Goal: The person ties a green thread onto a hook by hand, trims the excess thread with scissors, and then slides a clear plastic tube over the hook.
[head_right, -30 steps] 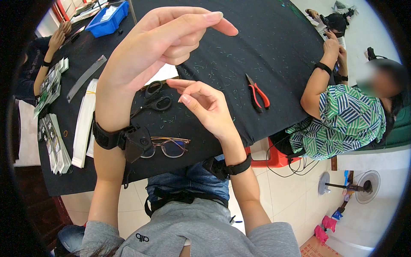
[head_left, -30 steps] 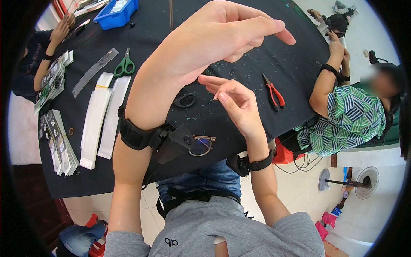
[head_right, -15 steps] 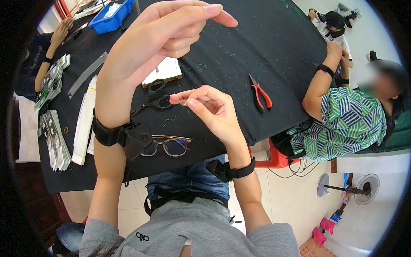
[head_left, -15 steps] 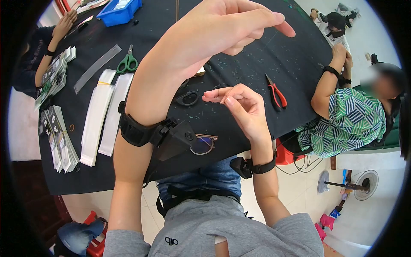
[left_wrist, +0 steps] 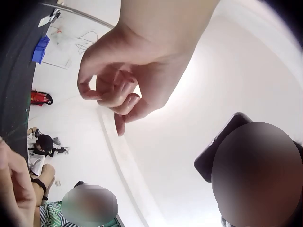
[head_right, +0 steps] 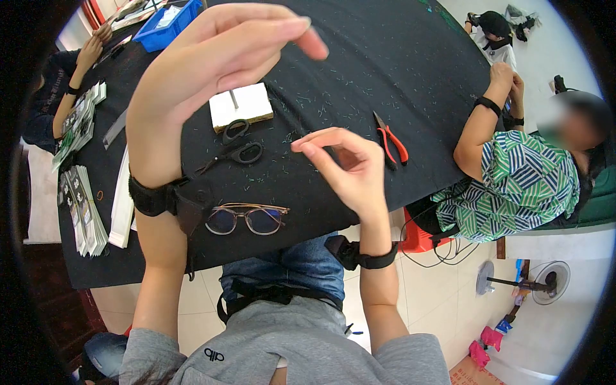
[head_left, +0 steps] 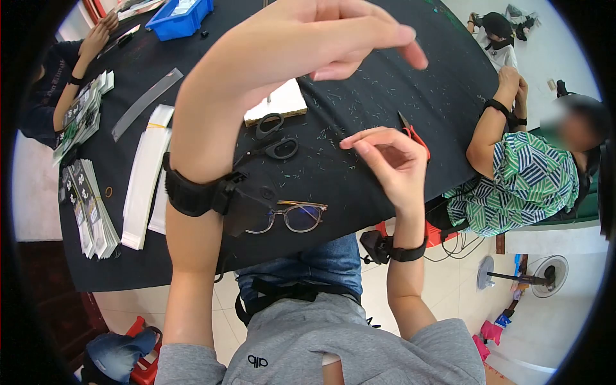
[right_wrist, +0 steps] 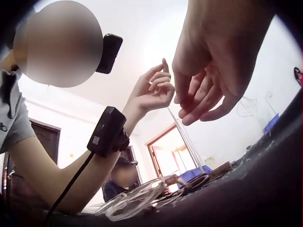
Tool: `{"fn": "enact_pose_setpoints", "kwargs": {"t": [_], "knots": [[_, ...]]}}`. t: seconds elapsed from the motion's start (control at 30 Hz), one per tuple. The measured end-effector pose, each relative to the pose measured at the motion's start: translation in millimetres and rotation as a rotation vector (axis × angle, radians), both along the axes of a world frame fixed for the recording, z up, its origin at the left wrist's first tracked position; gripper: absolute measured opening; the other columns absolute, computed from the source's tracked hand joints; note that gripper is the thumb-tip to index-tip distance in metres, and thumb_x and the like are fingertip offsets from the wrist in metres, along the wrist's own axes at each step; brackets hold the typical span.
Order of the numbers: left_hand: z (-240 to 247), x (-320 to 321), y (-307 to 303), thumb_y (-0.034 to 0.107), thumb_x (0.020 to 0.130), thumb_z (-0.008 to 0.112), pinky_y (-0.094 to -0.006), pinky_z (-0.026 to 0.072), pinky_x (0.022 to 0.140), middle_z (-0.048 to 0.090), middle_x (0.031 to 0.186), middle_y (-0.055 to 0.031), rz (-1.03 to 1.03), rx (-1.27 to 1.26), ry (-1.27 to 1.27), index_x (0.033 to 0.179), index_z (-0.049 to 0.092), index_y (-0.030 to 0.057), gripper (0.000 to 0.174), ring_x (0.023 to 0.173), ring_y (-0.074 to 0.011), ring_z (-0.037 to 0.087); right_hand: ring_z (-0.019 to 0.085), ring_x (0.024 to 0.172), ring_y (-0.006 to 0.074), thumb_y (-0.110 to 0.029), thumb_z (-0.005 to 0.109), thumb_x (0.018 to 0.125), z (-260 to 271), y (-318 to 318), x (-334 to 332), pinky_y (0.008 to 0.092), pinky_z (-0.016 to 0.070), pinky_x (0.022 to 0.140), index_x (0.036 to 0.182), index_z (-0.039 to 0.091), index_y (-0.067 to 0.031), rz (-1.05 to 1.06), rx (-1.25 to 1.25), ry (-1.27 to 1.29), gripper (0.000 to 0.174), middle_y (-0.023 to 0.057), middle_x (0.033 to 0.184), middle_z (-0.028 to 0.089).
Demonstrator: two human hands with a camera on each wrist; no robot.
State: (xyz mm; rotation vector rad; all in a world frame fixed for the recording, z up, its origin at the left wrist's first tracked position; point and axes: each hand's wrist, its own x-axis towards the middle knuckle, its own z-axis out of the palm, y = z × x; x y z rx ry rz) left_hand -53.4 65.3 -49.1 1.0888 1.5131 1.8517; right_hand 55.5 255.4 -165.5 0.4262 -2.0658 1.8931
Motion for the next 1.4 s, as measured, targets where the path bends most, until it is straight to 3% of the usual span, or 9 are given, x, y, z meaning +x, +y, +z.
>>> {"fn": "enact_pose_setpoints", "kwargs": {"t": [0.2, 0.33, 0.6, 0.7, 0.8, 0.9, 1.0, 1.13, 1.4], "knots": [[-6, -12, -16, 0.029, 0.094, 0.053, -0.021, 0.0247, 0.044, 0.052, 0.058, 0.0036, -0.247, -0.243, 0.506, 0.077, 0.07, 0.0012, 0.036, 0.049, -0.0013, 0.037, 0.065, 0.083, 0.0156, 0.005, 0.063, 0.085, 31, 37, 7, 0.0261, 0.0502, 0.075, 0.087, 0.066, 0.0043, -0.244, 0.17, 0.125, 0.003, 0.0133, 0.089, 0.069], [-11, -11, -5, 0.024, 0.093, 0.056, -0.0211, 0.0276, 0.044, 0.057, 0.059, 0.0004, -0.453, -0.372, 0.559, 0.084, 0.071, 0.0008, 0.029, 0.048, -0.0027, 0.04, 0.065, 0.083, 0.0158, 0.003, 0.063, 0.086, 54, 56, 8, 0.0252, 0.0495, 0.074, 0.087, 0.065, 0.0044, -0.375, 0.312, 0.374, 0.003, 0.0141, 0.09, 0.068], [-27, 14, 36, 0.013, 0.085, 0.063, -0.022, 0.0437, 0.057, 0.064, 0.056, -0.0031, -1.17, -0.01, 0.027, 0.102, 0.067, -0.0045, 0.024, 0.043, -0.0046, 0.053, 0.065, 0.08, 0.0177, 0.01, 0.065, 0.077, 65, 46, -1, 0.0252, 0.0489, 0.072, 0.081, 0.064, 0.0026, -0.585, 0.611, 0.573, 0.009, 0.0118, 0.086, 0.069], [-33, 22, 46, 0.013, 0.08, 0.068, -0.0317, 0.045, 0.077, 0.061, 0.052, 0.0024, -1.16, 0.296, -0.16, 0.089, 0.071, -0.003, 0.018, 0.037, -0.0056, 0.044, 0.063, 0.076, 0.0203, 0.01, 0.067, 0.071, 45, 27, 4, 0.0291, 0.0487, 0.07, 0.078, 0.066, -0.0028, -0.594, 0.72, 0.453, 0.014, 0.0084, 0.084, 0.07], [-37, 12, 63, 0.043, 0.089, 0.047, -0.0396, 0.0337, 0.099, 0.061, 0.114, -0.0131, -0.933, 0.838, -0.199, 0.11, 0.063, 0.0069, 0.045, 0.083, -0.0165, 0.058, 0.062, 0.074, 0.022, 0.007, 0.07, 0.068, 21, 14, 5, 0.0324, 0.0476, 0.073, 0.077, 0.065, -0.0022, -0.471, 0.716, 0.571, 0.014, 0.0073, 0.083, 0.068], [-33, 12, 61, 0.037, 0.092, 0.045, -0.0411, 0.0308, 0.106, 0.052, 0.131, -0.0153, -0.571, 0.815, -0.25, 0.129, 0.053, 0.0065, 0.048, 0.118, -0.0213, 0.052, 0.062, 0.074, 0.0217, 0.006, 0.072, 0.068, 16, 4, 12, 0.0326, 0.0469, 0.073, 0.078, 0.065, -0.0012, -0.449, 0.758, 0.546, 0.014, 0.0073, 0.083, 0.068], [-46, 8, 67, 0.007, 0.092, 0.051, -0.032, 0.0371, 0.104, 0.054, 0.131, -0.0123, 0.242, 0.344, 0.541, 0.13, 0.053, 0.0046, 0.038, 0.123, -0.0199, 0.049, 0.062, 0.073, 0.0214, 0.006, 0.072, 0.068, 31, 5, 16, 0.0331, 0.0463, 0.072, 0.078, 0.064, -0.0008, -0.459, 0.823, 0.601, 0.015, 0.0072, 0.083, 0.067], [-50, 21, 62, 0.008, 0.087, 0.058, -0.0313, 0.0523, 0.074, 0.069, 0.085, -0.0142, 0.155, -0.066, 0.692, 0.1, 0.065, -0.0017, 0.018, 0.079, -0.0216, 0.067, 0.061, 0.072, 0.0221, 0.006, 0.071, 0.068, 48, 8, 21, 0.0347, 0.0465, 0.071, 0.078, 0.062, -0.0006, -0.483, 0.911, 0.637, 0.015, 0.0072, 0.081, 0.065], [-36, 19, 43, 0.014, 0.088, 0.064, -0.0219, 0.0408, 0.052, 0.06, 0.063, -0.006, 0.026, -0.24, 0.577, 0.093, 0.064, -0.0022, 0.017, 0.054, -0.0074, 0.051, 0.061, 0.073, 0.0221, 0.005, 0.071, 0.068, 67, 24, 30, 0.0347, 0.0466, 0.071, 0.08, 0.062, -0.0005, -0.462, 1.054, 0.594, 0.016, 0.0076, 0.081, 0.063]]}}
